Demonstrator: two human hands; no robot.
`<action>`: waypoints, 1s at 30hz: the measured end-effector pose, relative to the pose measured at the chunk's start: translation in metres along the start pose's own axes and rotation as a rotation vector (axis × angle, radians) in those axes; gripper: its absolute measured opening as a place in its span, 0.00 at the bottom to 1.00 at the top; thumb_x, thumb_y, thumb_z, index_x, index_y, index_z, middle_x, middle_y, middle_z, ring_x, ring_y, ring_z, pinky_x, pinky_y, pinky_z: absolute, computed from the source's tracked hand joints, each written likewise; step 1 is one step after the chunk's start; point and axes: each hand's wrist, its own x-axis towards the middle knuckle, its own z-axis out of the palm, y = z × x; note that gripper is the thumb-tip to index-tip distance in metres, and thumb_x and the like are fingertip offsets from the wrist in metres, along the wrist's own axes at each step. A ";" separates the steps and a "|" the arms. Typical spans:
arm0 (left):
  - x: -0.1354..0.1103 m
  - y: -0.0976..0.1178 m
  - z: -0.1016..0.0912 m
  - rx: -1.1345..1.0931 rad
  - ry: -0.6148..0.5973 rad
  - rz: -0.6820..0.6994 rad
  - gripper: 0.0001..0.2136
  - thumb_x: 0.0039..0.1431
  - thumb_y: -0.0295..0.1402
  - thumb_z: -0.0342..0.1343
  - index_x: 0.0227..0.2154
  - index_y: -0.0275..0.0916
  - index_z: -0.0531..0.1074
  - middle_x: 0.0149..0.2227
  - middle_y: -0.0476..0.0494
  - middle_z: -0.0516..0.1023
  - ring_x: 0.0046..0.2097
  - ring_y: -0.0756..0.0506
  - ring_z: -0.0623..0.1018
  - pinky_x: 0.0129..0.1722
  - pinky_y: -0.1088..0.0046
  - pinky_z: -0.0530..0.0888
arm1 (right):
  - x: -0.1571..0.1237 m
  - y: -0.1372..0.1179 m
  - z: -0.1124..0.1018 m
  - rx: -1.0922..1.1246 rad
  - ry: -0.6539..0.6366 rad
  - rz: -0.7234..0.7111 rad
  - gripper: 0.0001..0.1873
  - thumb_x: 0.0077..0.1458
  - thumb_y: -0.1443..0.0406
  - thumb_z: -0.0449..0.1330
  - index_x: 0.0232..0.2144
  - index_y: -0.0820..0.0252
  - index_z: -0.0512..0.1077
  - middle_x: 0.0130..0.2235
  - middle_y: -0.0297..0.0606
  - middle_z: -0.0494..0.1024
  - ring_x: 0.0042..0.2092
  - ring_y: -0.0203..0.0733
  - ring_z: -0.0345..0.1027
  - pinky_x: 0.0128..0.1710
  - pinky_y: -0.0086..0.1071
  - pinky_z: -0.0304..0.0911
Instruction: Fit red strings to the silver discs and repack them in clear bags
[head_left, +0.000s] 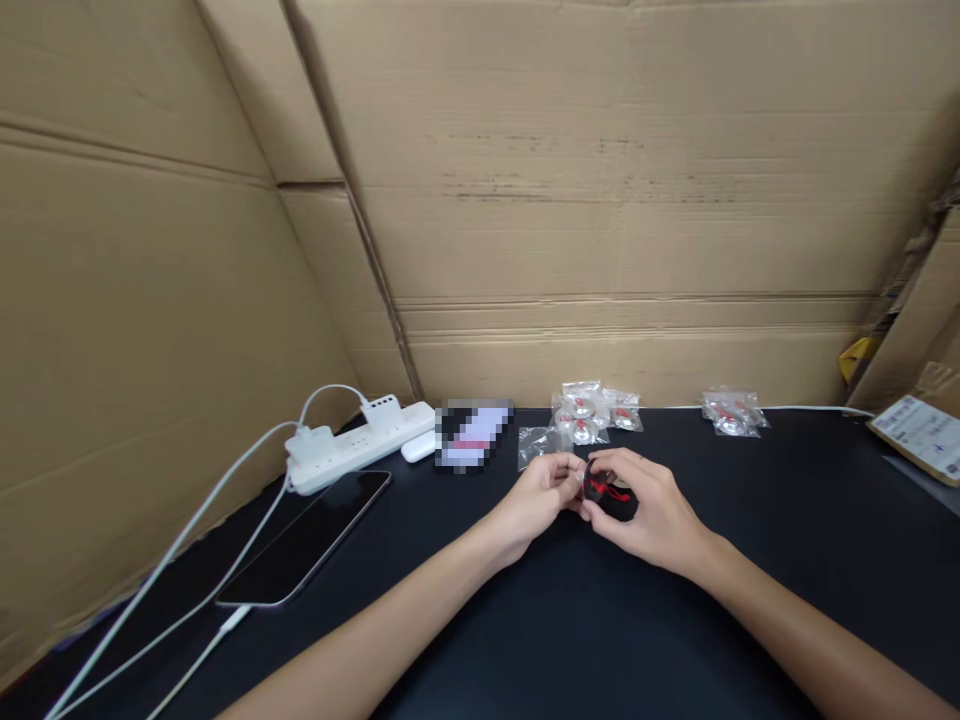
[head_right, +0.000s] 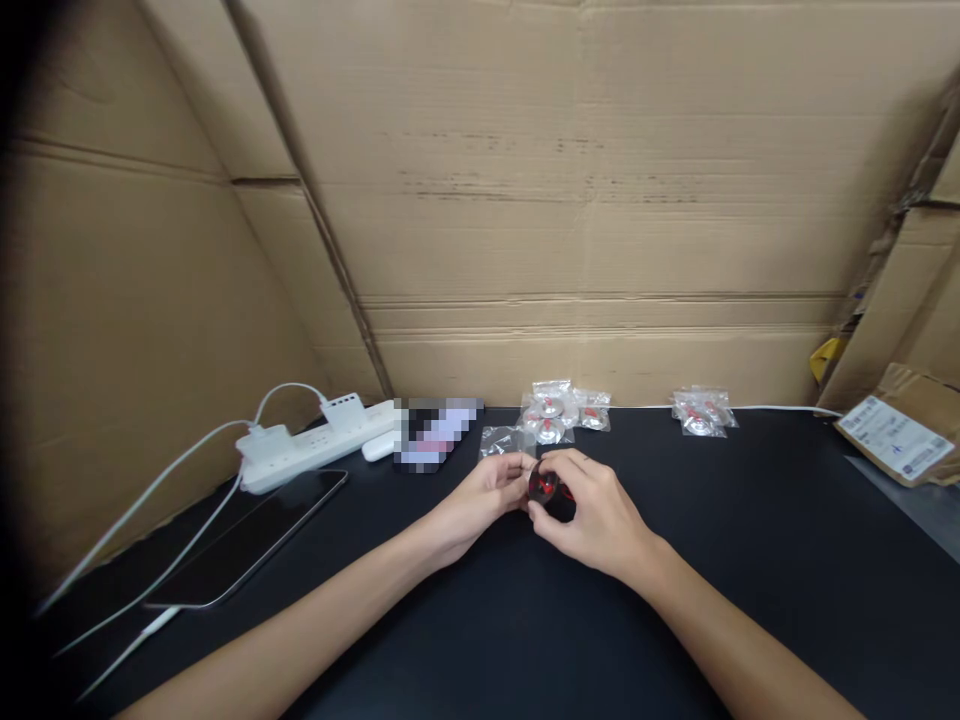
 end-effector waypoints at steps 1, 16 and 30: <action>0.000 0.001 -0.001 0.011 0.019 0.015 0.18 0.50 0.45 0.64 0.28 0.35 0.67 0.26 0.49 0.70 0.28 0.51 0.71 0.31 0.74 0.70 | 0.001 -0.002 0.000 -0.008 0.022 0.009 0.17 0.49 0.69 0.62 0.43 0.57 0.69 0.41 0.37 0.76 0.40 0.39 0.72 0.42 0.32 0.69; -0.006 0.011 0.005 0.683 0.205 0.308 0.11 0.59 0.41 0.55 0.33 0.38 0.74 0.29 0.47 0.72 0.30 0.49 0.70 0.30 0.74 0.67 | -0.001 -0.001 0.002 -0.016 0.059 -0.015 0.23 0.52 0.68 0.59 0.52 0.56 0.66 0.46 0.40 0.76 0.43 0.42 0.73 0.44 0.36 0.71; 0.002 0.005 -0.018 1.053 0.114 0.311 0.10 0.61 0.31 0.49 0.27 0.38 0.71 0.30 0.44 0.73 0.34 0.45 0.72 0.34 0.71 0.63 | -0.001 0.013 -0.012 -0.348 -0.275 0.085 0.04 0.55 0.70 0.59 0.28 0.59 0.71 0.31 0.37 0.70 0.35 0.41 0.67 0.36 0.35 0.66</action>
